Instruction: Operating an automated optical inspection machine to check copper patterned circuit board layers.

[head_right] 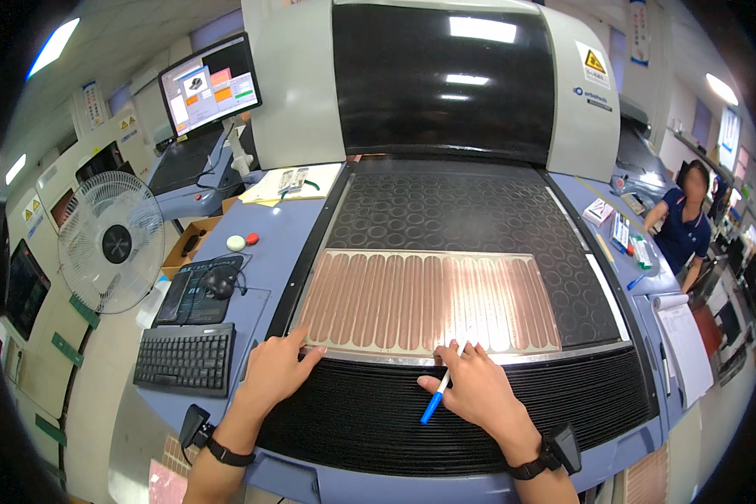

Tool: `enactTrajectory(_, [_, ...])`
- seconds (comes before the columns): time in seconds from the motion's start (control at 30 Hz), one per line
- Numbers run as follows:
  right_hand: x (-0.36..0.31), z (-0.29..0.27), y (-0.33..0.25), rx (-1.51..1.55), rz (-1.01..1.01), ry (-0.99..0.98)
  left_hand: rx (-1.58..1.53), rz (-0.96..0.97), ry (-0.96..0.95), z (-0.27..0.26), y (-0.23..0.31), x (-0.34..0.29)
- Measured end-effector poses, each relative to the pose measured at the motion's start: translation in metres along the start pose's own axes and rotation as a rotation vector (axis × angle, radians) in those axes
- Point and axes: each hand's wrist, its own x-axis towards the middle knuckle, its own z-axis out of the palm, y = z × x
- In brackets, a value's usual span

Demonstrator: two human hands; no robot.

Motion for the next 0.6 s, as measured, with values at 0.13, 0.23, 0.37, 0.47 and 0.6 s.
enactTrajectory(0.13, [0.002, -0.001, -0.009, 0.048, 0.104, 0.013, 0.013, -0.03, -0.068, -0.009, 0.003, 0.0])
enactTrajectory(0.23, [-0.002, -0.002, -0.005, 0.027, 0.151, 0.039, -0.154, 0.054, -0.056, -0.018, 0.002, -0.02])
enactTrajectory(0.37, [-0.003, -0.001, 0.002, 0.056, 0.086, 0.063, -0.155, 0.038, 0.152, -0.032, -0.039, -0.07])
enactTrajectory(0.47, [0.002, 0.0, -0.008, 0.037, 0.118, 0.035, 0.173, -0.067, 0.289, -0.033, -0.093, -0.111])
enactTrajectory(0.6, [-0.001, 0.006, 0.0, 0.02, 0.039, 0.126, 0.156, -0.069, 0.279, -0.025, -0.114, -0.13])
